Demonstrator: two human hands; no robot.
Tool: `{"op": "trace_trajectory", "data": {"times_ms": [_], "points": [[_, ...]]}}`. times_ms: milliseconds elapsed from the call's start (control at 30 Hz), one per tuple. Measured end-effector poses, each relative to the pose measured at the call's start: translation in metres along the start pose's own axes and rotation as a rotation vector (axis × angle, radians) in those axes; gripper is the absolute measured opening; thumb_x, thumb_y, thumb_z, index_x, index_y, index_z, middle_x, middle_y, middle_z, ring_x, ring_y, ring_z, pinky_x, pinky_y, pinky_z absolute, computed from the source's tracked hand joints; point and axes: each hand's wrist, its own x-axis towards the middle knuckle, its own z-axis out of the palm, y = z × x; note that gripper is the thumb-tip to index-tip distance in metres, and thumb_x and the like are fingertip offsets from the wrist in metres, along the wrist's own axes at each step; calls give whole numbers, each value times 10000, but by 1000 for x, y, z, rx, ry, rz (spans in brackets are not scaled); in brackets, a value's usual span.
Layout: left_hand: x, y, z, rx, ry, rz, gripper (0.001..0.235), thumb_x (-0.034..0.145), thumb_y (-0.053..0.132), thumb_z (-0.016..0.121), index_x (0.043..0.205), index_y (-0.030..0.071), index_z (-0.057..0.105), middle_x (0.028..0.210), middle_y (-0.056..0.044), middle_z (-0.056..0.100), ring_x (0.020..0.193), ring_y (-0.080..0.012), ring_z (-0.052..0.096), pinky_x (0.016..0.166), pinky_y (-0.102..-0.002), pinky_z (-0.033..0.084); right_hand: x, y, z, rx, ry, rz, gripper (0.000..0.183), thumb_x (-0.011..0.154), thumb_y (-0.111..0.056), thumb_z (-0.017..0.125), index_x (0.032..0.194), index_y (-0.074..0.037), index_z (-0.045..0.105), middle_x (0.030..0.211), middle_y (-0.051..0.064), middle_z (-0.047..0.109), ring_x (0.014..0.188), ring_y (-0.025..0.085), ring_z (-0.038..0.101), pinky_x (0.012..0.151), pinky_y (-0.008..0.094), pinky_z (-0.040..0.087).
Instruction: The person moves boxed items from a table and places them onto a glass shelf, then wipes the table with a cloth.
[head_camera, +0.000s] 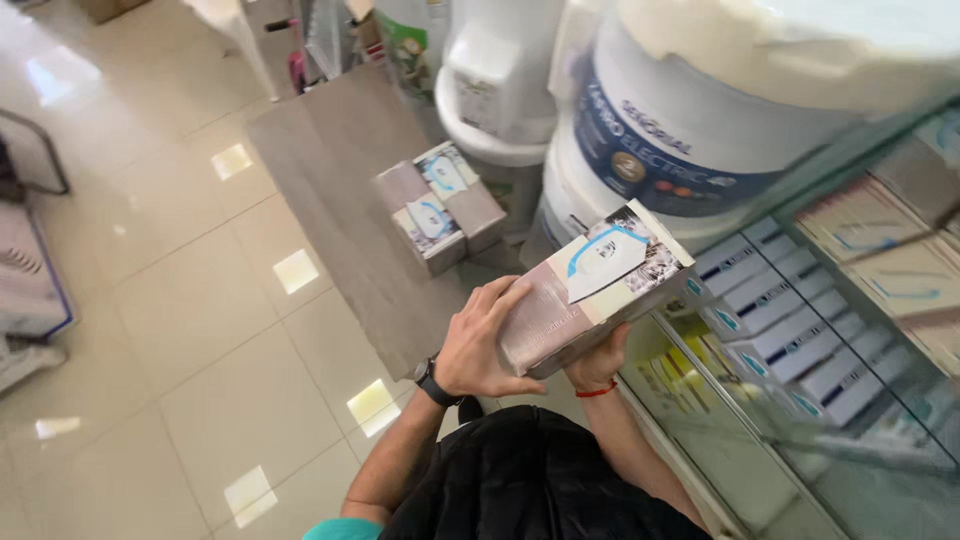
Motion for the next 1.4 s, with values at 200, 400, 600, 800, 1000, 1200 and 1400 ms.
{"op": "trace_trajectory", "data": {"times_ms": [200, 400, 600, 800, 1000, 1200, 1400], "points": [[37, 16, 45, -338, -106, 322, 1742, 612, 765, 1208, 1936, -49, 422, 1805, -295, 690, 1605, -514, 737, 1254, -656, 679, -8, -69, -41, 136, 114, -240, 828, 1268, -786, 497, 1893, -262, 642, 1931, 53, 672, 1735, 356, 680, 1546, 616, 450], [71, 3, 154, -544, -303, 345, 1400, 803, 330, 1208, 1950, -22, 488, 1723, -334, 755, 1543, -580, 764, 1240, -743, 650, -3, -143, -118, 139, 88, -420, 792, 1248, -803, 588, 1812, -268, 743, 1841, 103, 753, 1636, 339, 782, 1499, 628, 501], [98, 55, 230, -558, -324, 463, 1115, 936, 136, 1048, 1903, -65, 531, 1846, -393, 651, 1635, -675, 663, 1356, -787, 539, -14, -238, -89, 61, 41, -545, 628, 1311, -678, 605, 1720, -252, 819, 1772, 104, 811, 1598, 281, 814, 1467, 589, 554], [133, 105, 291, -548, -333, 558, 1028, 975, -69, 923, 1897, -134, 473, 1771, -462, 630, 1587, -737, 642, 1357, -834, 513, 18, -323, -134, 123, 122, -552, 592, 1244, -613, 739, 1637, -191, 873, 1689, 92, 871, 1474, 319, 865, 1404, 576, 597], [181, 164, 332, -495, -311, 522, 1040, 1181, 95, 899, 2010, -61, 291, 1818, -397, 581, 1643, -660, 649, 1344, -770, 596, 67, -408, -171, 147, 161, -580, 442, 1106, -407, 820, 1428, -124, 931, 1354, 134, 936, 1195, 337, 900, 1163, 576, 708], [209, 203, 379, -463, -309, 496, 1111, 1140, -59, 907, 2031, -28, 245, 1711, -457, 589, 1540, -768, 664, 1208, -828, 674, 89, -445, -243, 163, 331, -539, 378, 1135, -354, 842, 1378, -91, 960, 1362, 153, 953, 1206, 367, 920, 1167, 487, 685], [241, 238, 396, -380, -296, 548, 1068, 1204, -4, 857, 2062, 42, 223, 1728, -382, 638, 1551, -654, 711, 1186, -764, 714, 14, -435, -164, 164, 11, -404, 537, 1276, -588, 637, 1589, -199, 834, 1512, 217, 918, 1317, 452, 919, 1085, 613, 786]]}}
